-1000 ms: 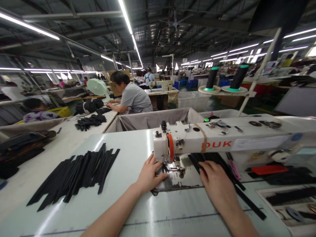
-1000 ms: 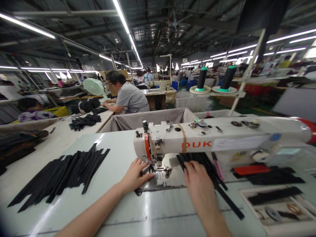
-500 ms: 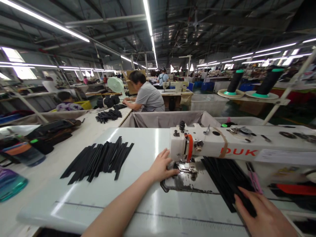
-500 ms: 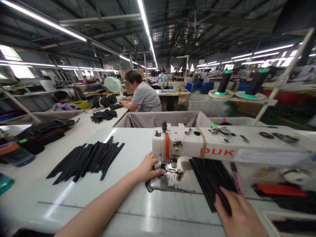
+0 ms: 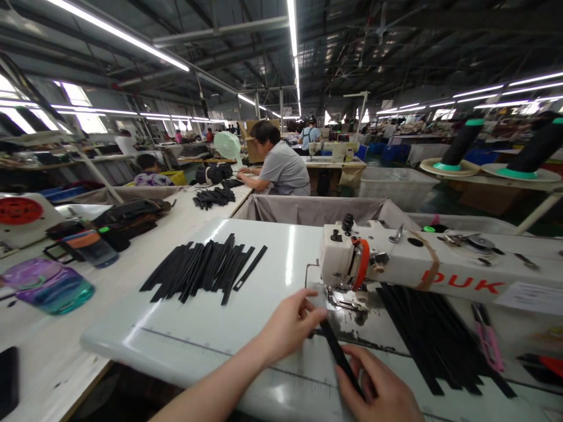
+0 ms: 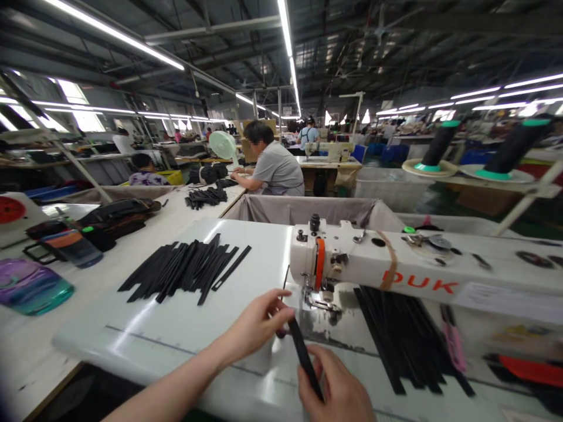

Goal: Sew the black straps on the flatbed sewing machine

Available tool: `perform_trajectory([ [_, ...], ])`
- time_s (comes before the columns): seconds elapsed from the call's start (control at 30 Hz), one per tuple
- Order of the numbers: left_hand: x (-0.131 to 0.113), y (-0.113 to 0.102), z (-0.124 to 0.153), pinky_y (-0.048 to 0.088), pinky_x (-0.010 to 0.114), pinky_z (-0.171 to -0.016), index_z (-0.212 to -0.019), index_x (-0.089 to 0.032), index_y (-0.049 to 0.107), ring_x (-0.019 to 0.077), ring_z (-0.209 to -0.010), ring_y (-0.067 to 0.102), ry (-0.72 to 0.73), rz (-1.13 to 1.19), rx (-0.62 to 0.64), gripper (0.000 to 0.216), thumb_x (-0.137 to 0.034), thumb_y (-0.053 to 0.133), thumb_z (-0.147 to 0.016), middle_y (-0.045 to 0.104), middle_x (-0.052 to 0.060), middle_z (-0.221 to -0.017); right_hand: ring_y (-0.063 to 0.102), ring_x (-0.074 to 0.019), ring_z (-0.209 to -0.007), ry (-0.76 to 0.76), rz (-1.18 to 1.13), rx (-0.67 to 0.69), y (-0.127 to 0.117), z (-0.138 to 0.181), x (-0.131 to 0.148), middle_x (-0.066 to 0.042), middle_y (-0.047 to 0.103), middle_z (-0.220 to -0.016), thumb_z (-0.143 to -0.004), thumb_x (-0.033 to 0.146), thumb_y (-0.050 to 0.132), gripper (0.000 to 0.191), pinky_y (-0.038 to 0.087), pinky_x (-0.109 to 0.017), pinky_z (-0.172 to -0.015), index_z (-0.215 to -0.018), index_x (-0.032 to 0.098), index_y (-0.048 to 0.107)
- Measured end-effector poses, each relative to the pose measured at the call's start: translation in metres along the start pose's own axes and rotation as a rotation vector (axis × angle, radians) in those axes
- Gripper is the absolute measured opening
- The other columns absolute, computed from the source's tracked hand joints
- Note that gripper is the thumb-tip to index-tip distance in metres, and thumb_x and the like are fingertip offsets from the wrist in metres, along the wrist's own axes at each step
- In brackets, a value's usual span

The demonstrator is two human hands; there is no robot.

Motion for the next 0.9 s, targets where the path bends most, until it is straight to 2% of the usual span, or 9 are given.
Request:
perform_trajectory([
  [0.03, 0.002, 0.020, 0.000, 0.050, 0.025, -0.055, -0.113, -0.015, 0.061, 0.0153, -0.057, 0.060, -0.070, 0.130, 0.103, 0.029, -0.034, 0.058, -0.090, 0.062, -0.001, -0.067, 0.063, -0.0132, -0.052, 0.012, -0.004, 0.019, 0.003, -0.008, 0.004, 0.001, 0.067, -0.073, -0.091, 0.035, 0.058, 0.022, 0.053, -0.020, -0.049, -0.110, 0.023, 0.061],
  [0.1, 0.008, 0.038, -0.008, 0.042, 0.019, -0.046, -0.106, -0.015, 0.060, 0.0106, -0.047, 0.052, -0.173, 0.264, 0.099, 0.022, -0.026, 0.060, -0.087, 0.052, -0.006, -0.057, 0.068, -0.0151, -0.063, -0.018, -0.036, 0.076, 0.006, -0.024, 0.010, -0.002, 0.071, -0.084, -0.097, 0.031, 0.049, 0.028, 0.057, -0.021, -0.058, -0.123, 0.023, 0.057],
  [0.2, 0.021, 0.043, -0.029, 0.039, 0.018, -0.044, -0.094, -0.014, 0.060, 0.0091, -0.044, 0.048, -0.249, 0.246, 0.061, 0.012, -0.015, 0.059, -0.082, 0.050, -0.007, -0.056, 0.069, -0.0181, -0.099, -0.243, -0.066, 0.206, 0.005, -0.042, 0.017, -0.009, 0.070, -0.112, -0.099, 0.018, 0.037, 0.037, 0.057, -0.028, -0.084, -0.130, 0.023, 0.055],
  [0.27, 0.025, 0.041, -0.040, 0.042, 0.021, -0.048, -0.085, -0.014, 0.061, 0.0104, -0.047, 0.050, -0.239, 0.203, 0.051, 0.008, -0.012, 0.063, -0.078, 0.052, -0.006, -0.056, 0.067, -0.0192, -0.101, -0.386, -0.006, 0.261, 0.007, -0.049, 0.015, -0.009, 0.069, -0.109, -0.097, 0.013, 0.037, 0.037, 0.057, -0.030, -0.085, -0.123, 0.022, 0.061],
  [0.37, 0.022, 0.026, -0.044, 0.050, 0.027, -0.066, -0.093, -0.016, 0.062, 0.0151, -0.068, 0.059, -0.129, 0.056, -0.137, 0.021, -0.005, 0.065, -0.075, 0.061, -0.001, -0.076, 0.067, -0.0205, -0.092, -0.519, 0.132, 0.238, 0.011, -0.054, 0.008, -0.009, 0.068, -0.099, -0.097, 0.012, 0.039, 0.033, 0.059, -0.032, -0.077, -0.112, 0.020, 0.067],
  [0.47, 0.006, 0.015, -0.034, 0.049, 0.038, -0.089, -0.106, -0.016, 0.064, 0.0227, -0.098, 0.059, 0.080, -0.272, -0.306, 0.031, -0.004, 0.065, -0.078, 0.063, 0.008, -0.105, 0.066, -0.0209, -0.098, -0.557, 0.193, 0.186, 0.015, -0.055, 0.004, -0.010, 0.068, -0.104, -0.096, 0.011, 0.040, 0.031, 0.058, -0.033, -0.083, -0.110, 0.018, 0.067],
  [0.6, -0.004, 0.029, -0.025, 0.048, 0.043, -0.093, -0.092, -0.020, 0.071, 0.0264, -0.106, 0.058, 0.283, -0.464, -0.141, 0.009, -0.015, 0.067, -0.086, 0.068, 0.007, -0.110, 0.067, -0.0201, -0.097, -0.522, 0.260, 0.136, 0.020, -0.053, -0.003, -0.010, 0.070, -0.105, -0.095, 0.007, 0.039, 0.036, 0.059, -0.032, -0.084, -0.118, 0.018, 0.064],
  [0.67, -0.007, 0.033, -0.024, 0.048, 0.042, -0.092, -0.091, -0.021, 0.072, 0.0253, -0.107, 0.059, 0.339, -0.458, -0.093, 0.010, -0.015, 0.064, -0.089, 0.070, 0.005, -0.113, 0.067, -0.0203, -0.099, -0.512, 0.285, 0.134, 0.023, -0.052, -0.006, -0.010, 0.070, -0.107, -0.094, 0.006, 0.039, 0.037, 0.058, -0.032, -0.086, -0.121, 0.016, 0.063],
  [0.9, -0.009, 0.037, -0.028, 0.048, 0.040, -0.093, -0.093, -0.019, 0.072, 0.0249, -0.109, 0.059, 0.351, -0.472, -0.069, 0.014, -0.012, 0.060, -0.091, 0.071, 0.006, -0.114, 0.066, -0.0229, -0.106, -0.574, 0.354, 0.105, 0.028, -0.046, -0.008, -0.013, 0.069, -0.115, -0.095, 0.009, 0.041, 0.034, 0.057, -0.036, -0.091, -0.121, 0.012, 0.062],
])
Point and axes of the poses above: each hand's wrist, its own z-axis away from the middle knuckle, its own y-axis out of the palm, x = y × z, the point moved 7 cm from there along -z, towards the middle knuckle
